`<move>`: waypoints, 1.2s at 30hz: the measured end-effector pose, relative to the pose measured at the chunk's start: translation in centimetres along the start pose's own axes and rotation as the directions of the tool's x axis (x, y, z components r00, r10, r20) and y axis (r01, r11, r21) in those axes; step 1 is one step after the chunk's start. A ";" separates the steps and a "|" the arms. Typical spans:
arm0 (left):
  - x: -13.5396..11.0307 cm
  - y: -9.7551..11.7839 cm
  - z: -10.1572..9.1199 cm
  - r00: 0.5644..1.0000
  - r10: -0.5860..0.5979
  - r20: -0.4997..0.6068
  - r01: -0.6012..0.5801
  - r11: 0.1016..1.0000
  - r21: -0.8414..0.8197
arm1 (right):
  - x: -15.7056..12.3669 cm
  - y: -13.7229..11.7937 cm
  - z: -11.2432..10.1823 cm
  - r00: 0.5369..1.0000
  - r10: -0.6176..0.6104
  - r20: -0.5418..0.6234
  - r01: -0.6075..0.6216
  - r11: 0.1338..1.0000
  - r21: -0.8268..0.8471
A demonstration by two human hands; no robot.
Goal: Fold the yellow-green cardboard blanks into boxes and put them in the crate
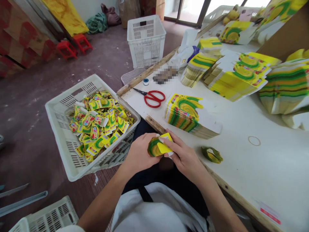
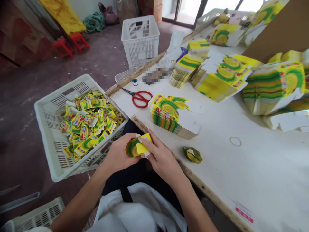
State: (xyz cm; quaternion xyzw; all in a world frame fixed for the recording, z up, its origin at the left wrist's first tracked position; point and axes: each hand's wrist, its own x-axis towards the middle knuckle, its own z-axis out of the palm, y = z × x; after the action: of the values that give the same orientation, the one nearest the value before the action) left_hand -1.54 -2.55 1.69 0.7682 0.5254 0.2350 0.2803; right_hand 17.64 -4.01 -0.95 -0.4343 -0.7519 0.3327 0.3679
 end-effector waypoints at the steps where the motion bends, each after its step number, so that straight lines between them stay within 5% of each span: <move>1: 0.1 -0.2 -0.5 1.000 0.023 0.017 -0.023 1.000 0.002 | 0.1 0.0 -0.5 0.999 -0.006 0.040 0.006 1.000 -0.005; 7: 1.0 0.3 -1.4 0.985 0.084 0.152 -0.091 0.995 0.041 | 1.0 -0.3 -2.8 0.984 0.016 0.176 -0.027 0.998 0.058; 13: 0.5 0.6 0.2 0.999 0.048 0.024 -0.049 0.998 0.043 | 0.1 -0.7 0.6 0.985 0.132 -0.114 -0.121 0.988 0.096; 16: 0.2 -0.6 -0.1 0.994 0.010 -0.106 -0.006 0.999 0.038 | 0.5 -1.2 0.3 0.956 0.171 -0.239 -0.147 0.982 0.118; 18: 0.1 -2.0 -1.0 0.937 -0.050 -0.345 0.095 0.989 0.114 | 1.4 -1.3 -1.3 0.908 0.173 -0.381 -0.177 0.984 0.024; 20: 0.1 -3.6 -2.1 0.801 -0.097 -0.591 0.237 0.958 0.164 | 2.8 -0.9 -3.5 0.840 0.156 -0.521 -0.262 0.955 -0.137; 22: 0.1 -4.8 -3.0 0.721 -0.119 -0.683 0.299 0.942 0.151 | 4.2 0.0 -5.2 0.781 0.173 -0.601 -0.395 0.881 -0.259; 23: 0.0 -5.1 -3.2 0.718 -0.131 -0.684 0.300 0.945 0.134 | 4.9 0.5 -5.8 0.766 0.198 -0.611 -0.463 0.830 -0.311; 26: -0.3 -5.0 -2.8 0.797 -0.129 -0.591 0.218 0.973 0.082 | 6.2 2.0 -6.4 0.767 0.260 -0.586 -0.565 0.707 -0.426; 29: -0.5 -4.2 -1.7 0.878 -0.099 -0.469 0.130 0.991 0.035 | 6.3 2.8 -6.3 0.785 0.260 -0.562 -0.559 0.690 -0.460; 36: -0.1 -2.8 0.1 0.940 -0.110 -0.322 0.073 0.990 -0.123 | 5.5 3.1 -6.7 0.809 0.243 -0.534 -0.516 0.729 -0.450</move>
State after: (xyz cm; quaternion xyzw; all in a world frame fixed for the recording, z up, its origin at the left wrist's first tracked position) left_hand -3.35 -1.83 -0.29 0.6766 0.5862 0.3745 0.2414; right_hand 22.58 3.33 1.37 -0.7362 -0.6042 0.0523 0.3004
